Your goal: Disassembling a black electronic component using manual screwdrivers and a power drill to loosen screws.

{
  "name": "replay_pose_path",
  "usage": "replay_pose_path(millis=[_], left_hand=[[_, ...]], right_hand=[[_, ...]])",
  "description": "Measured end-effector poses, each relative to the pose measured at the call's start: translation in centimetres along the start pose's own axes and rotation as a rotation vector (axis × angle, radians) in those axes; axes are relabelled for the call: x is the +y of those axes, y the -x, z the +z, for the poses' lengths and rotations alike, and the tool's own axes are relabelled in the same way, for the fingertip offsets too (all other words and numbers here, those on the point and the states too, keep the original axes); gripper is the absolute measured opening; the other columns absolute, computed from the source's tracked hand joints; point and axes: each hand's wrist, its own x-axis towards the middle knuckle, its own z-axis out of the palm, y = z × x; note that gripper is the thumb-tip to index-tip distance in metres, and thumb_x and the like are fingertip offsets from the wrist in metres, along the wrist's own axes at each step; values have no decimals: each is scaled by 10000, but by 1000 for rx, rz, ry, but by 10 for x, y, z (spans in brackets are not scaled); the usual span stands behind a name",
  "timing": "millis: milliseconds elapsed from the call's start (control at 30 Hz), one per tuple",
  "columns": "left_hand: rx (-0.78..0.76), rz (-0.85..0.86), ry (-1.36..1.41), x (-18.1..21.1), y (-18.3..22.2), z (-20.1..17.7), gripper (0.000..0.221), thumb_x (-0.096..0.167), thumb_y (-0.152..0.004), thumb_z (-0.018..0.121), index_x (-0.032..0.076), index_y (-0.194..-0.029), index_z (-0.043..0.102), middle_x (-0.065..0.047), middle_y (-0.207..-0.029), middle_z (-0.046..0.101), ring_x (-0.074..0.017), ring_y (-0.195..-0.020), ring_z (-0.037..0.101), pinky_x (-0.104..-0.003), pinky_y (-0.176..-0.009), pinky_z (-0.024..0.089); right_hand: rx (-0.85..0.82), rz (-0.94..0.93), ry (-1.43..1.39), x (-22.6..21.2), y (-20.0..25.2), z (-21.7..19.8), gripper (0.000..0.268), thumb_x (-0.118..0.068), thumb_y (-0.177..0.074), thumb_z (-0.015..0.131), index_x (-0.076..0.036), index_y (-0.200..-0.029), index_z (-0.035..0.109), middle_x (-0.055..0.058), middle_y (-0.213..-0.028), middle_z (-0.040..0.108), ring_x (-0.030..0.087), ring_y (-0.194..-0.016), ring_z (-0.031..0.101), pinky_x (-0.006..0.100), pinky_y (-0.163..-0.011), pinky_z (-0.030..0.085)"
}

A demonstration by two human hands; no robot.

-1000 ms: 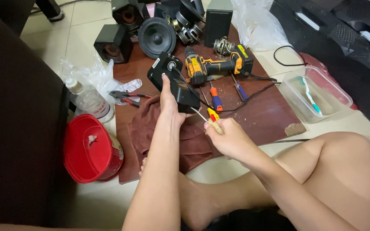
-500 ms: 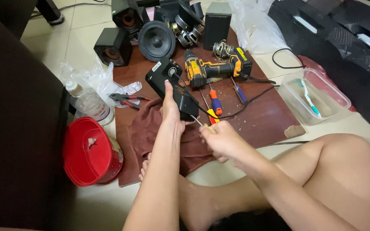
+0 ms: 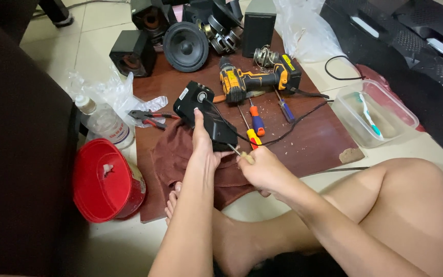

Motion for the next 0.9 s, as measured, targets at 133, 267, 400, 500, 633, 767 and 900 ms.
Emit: replay_pose_path(millis=[133,267,400,500,633,767,900], left_hand=[[-16,-23,-13,-4,6,-3,777,615,-747,501,22,-1227,357,-264,-1120,463,-447,-1048,511,-702,-800,361],[-33,-62,-4,-11,-1,-12,823,621,-730,521,48,-1283,314,-267,-1212,408,-450,-1102,473,-700,-824,344],[-30,-54,-29,-17,-12,-19,784,610,-735,537,44,-1250,362,-266,-1158,446,-451,-1059,502,-694,-795,380],[-1,-58,7,-16,0,-19,741,599,-749,522,31,-1206,395,-259,-1091,477,-441,-1007,524,-676,-781,408],[23,-31,40,-28,-7,-17,743,610,-730,544,19,-1166,432,-269,-1063,509,-436,-984,550,-691,-773,407],[67,28,121,-35,-4,-12,758,640,-731,519,2,-1136,459,-262,-1012,538,-423,-932,578,-672,-736,441],[115,73,113,-35,4,-17,804,669,-740,467,-9,-1172,452,-252,-1054,548,-401,-960,580,-649,-757,450]], right_hand=[[16,-5,193,-9,21,-1,357,-279,-795,492,40,-826,649,193,-674,612,284,-597,636,418,-377,426],[-2,29,99,-3,18,4,354,-268,-804,457,55,-811,601,162,-645,540,238,-549,530,353,-404,393],[12,55,216,-8,28,6,354,-321,-789,500,-11,-852,658,148,-766,658,259,-764,658,391,-573,511],[-16,-12,305,-2,18,17,428,-300,-828,383,47,-841,633,233,-798,642,328,-767,653,428,-591,515],[-118,-10,490,-12,21,-7,411,-318,-847,422,44,-864,616,219,-833,652,314,-785,662,432,-622,518],[-233,-84,522,-10,6,-20,431,-250,-861,307,47,-673,555,172,-465,526,207,-285,473,302,-263,386],[-352,-114,588,-12,0,-24,349,-186,-799,392,79,-639,553,207,-455,518,214,-273,472,294,-243,378]])
